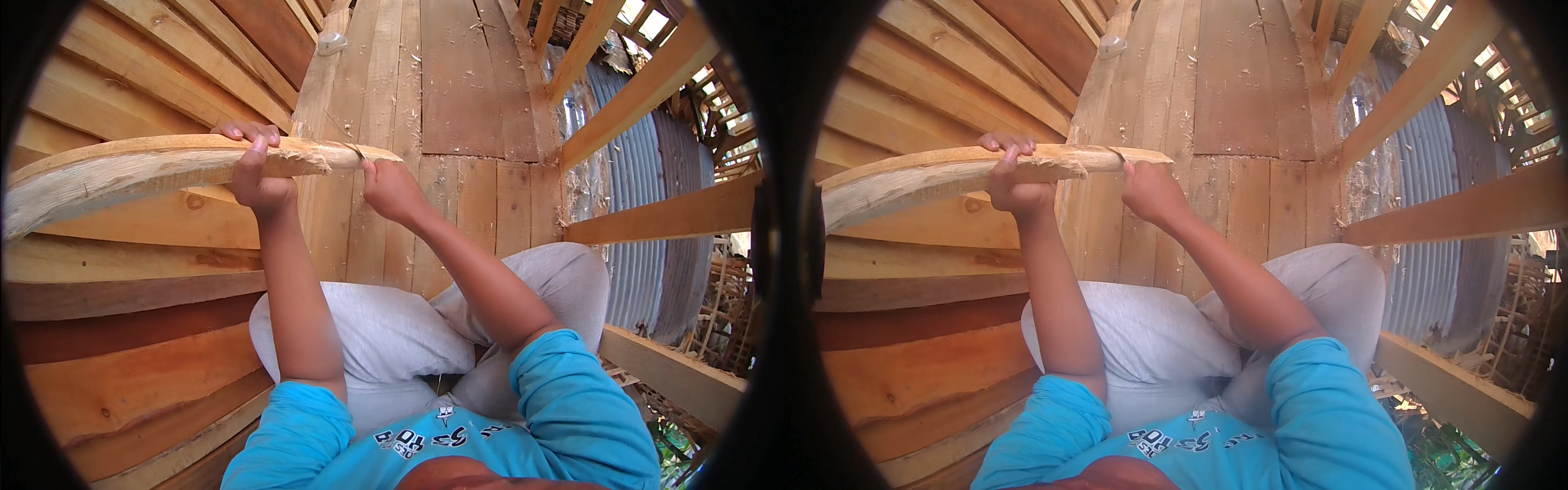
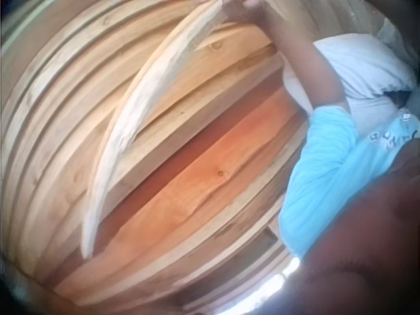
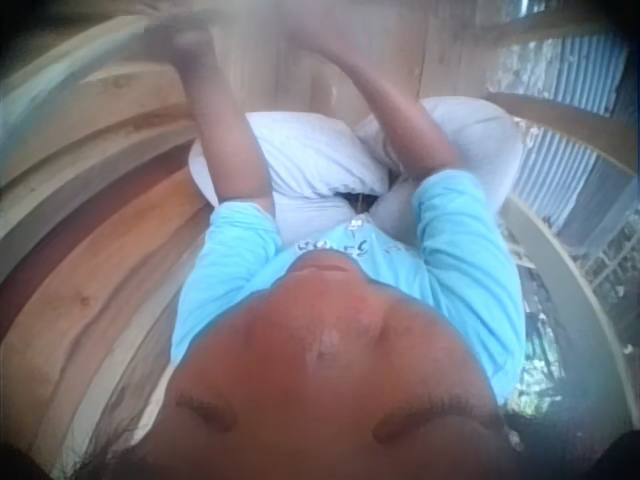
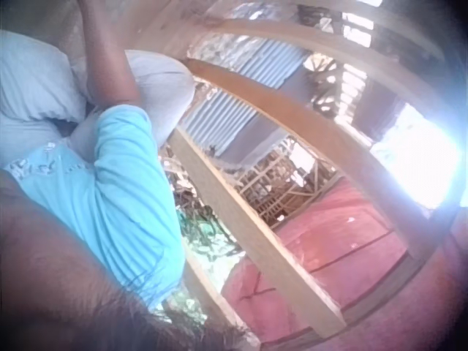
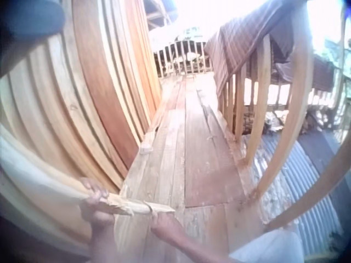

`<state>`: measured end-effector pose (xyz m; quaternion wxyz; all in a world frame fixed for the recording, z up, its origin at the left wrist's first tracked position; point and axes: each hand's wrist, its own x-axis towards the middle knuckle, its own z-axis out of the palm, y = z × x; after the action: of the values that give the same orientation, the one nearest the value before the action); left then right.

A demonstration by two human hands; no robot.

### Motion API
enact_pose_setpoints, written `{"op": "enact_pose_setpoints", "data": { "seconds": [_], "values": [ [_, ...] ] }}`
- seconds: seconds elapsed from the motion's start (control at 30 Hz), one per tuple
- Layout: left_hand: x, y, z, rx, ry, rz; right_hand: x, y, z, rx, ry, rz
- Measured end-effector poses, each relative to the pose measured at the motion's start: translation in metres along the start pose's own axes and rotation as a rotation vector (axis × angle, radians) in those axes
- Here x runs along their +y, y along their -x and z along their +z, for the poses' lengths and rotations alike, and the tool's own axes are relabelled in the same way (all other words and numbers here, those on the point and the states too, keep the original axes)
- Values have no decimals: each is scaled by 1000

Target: The person sits on a wooden floor and uses a knife to carve a long piece of wood, removing shavings and shaping the surface. The person holds the wood with one hand and carves with the other, occasionally adjusting the wood's position.

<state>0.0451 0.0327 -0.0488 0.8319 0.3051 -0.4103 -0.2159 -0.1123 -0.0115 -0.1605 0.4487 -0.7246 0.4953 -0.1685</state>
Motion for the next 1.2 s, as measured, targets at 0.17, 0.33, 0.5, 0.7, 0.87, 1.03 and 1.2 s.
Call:
{"op": "enact_pose_setpoints", "data": {
  "seconds": [0.17,0.33,0.5,0.7,0.87,1.03,1.2],
  "values": [
    [-1,-9,5,6,52,-32,70,-22,-1,23,50,149],
    [-2,-5,-3,103,-14,28,5,-6,0,4,25,-4],
    [-2,-10,-2,49,92,-27,72,-25,-8,-50,102,201],
    [-1,-7,9,-11,37,-6,35,-17,-2,-43,130,58],
    [-2,-1,15,57,-35,40,28,-10,-11,-25,29,139],
    [-1,-8,17,-10,0,-13,77,-20,-6,-9,48,210],
    [3,0,18,176,-137,59,-14,4,-20,-121,-31,101]
  ]
}}
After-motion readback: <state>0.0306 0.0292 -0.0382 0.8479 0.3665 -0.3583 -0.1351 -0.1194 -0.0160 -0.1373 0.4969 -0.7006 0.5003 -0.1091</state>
